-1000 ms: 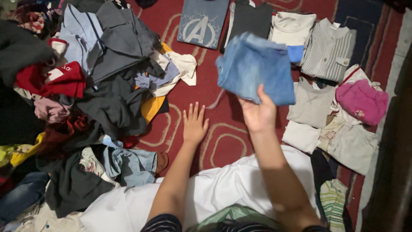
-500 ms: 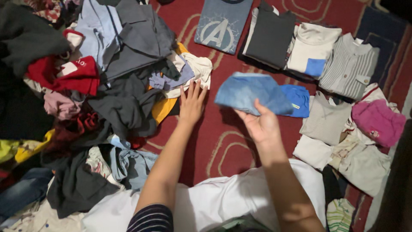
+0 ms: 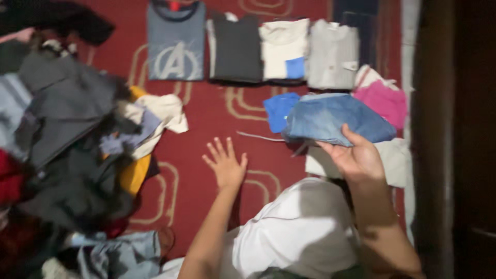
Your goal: The person sits on a patterned red carpet and folds multiple pieces of clothing one by one, including a blue t-shirt, white t-shirt, denim shorts, striped shirt, yellow t-shirt, yellow patterned shorts, red plaid shorts, and black t-shirts. Each item is folded and placed in a growing stack on the floor.
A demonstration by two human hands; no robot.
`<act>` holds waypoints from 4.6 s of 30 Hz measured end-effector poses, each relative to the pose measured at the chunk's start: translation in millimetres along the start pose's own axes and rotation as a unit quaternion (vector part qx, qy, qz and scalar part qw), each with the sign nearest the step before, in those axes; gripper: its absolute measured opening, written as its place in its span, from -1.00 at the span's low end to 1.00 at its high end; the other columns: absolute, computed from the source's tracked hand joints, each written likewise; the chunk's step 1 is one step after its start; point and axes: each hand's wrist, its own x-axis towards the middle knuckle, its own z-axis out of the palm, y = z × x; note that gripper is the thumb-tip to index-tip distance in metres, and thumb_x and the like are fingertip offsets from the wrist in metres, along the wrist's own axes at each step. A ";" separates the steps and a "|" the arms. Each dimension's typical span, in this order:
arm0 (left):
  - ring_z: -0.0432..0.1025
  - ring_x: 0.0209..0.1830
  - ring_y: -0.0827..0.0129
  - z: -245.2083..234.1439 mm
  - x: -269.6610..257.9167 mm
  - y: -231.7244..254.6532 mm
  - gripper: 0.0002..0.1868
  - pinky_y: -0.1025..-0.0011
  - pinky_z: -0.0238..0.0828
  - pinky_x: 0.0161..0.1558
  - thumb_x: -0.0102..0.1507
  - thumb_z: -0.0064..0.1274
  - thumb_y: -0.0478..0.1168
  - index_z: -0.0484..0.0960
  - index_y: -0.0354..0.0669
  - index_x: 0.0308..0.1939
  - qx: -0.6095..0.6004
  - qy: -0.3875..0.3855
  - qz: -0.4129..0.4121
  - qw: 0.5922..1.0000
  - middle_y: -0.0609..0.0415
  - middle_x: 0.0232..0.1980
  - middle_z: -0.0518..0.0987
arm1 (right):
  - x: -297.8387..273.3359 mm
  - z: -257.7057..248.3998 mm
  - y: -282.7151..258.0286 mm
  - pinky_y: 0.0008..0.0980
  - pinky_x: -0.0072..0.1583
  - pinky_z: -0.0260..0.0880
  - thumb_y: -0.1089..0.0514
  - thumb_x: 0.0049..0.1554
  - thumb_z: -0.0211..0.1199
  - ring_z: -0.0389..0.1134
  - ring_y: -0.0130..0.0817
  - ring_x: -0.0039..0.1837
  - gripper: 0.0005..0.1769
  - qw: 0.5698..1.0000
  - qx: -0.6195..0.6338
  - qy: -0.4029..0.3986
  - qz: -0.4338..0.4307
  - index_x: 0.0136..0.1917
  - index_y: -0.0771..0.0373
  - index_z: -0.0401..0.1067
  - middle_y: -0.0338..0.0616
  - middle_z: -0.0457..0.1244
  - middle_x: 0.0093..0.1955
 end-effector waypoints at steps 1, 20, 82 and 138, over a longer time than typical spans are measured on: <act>-0.37 0.62 -0.28 -3.2 2.1 3.9 -0.12 -0.41 -0.51 0.41 0.29 -0.16 0.27 0.09 -0.10 0.57 0.010 -0.004 -0.007 1.000 -0.30 0.63 -0.18 | -1.7 -9.1 -15.5 0.22 0.48 0.02 0.24 0.32 -0.07 0.10 0.09 0.60 -0.47 1.000 -0.009 -0.001 -0.021 0.54 0.32 0.08 0.11 0.11 0.56; -0.27 0.57 -0.39 -10.1 -13.0 10.3 -0.15 -0.45 -0.44 0.40 0.23 -0.14 0.17 0.12 -0.21 0.50 0.037 -0.015 0.056 0.998 -0.40 0.57 -0.08 | 493.1 98.9 -114.0 0.45 0.45 0.11 0.27 0.31 -0.04 0.17 0.29 0.51 -0.56 0.964 0.248 -0.079 0.046 0.43 0.45 0.18 0.29 0.13 0.48; 0.34 0.11 -0.15 -344.7 -223.2 -444.0 -0.58 0.03 0.32 0.13 0.15 0.17 -0.23 0.47 -0.29 0.06 -0.081 0.590 -0.277 0.754 -0.21 0.03 0.44 | -129.0 71.2 373.1 -0.33 0.15 0.39 0.08 0.25 0.18 0.37 -0.40 0.18 -0.63 0.683 -0.572 -0.452 0.051 0.26 0.25 0.49 -0.12 0.37 0.21; 0.46 -0.29 0.33 -283.1 -178.3 -159.6 -0.78 0.32 0.42 -0.19 0.06 0.23 -0.32 0.57 -0.22 -0.24 -0.289 -0.192 0.163 0.924 -0.01 -0.30 0.61 | -88.5 69.8 -29.5 -0.19 -0.21 0.25 -0.01 0.07 0.46 0.26 -0.28 -0.23 -0.59 0.468 -0.834 -0.293 0.005 0.17 0.16 0.64 -0.06 0.37 -0.20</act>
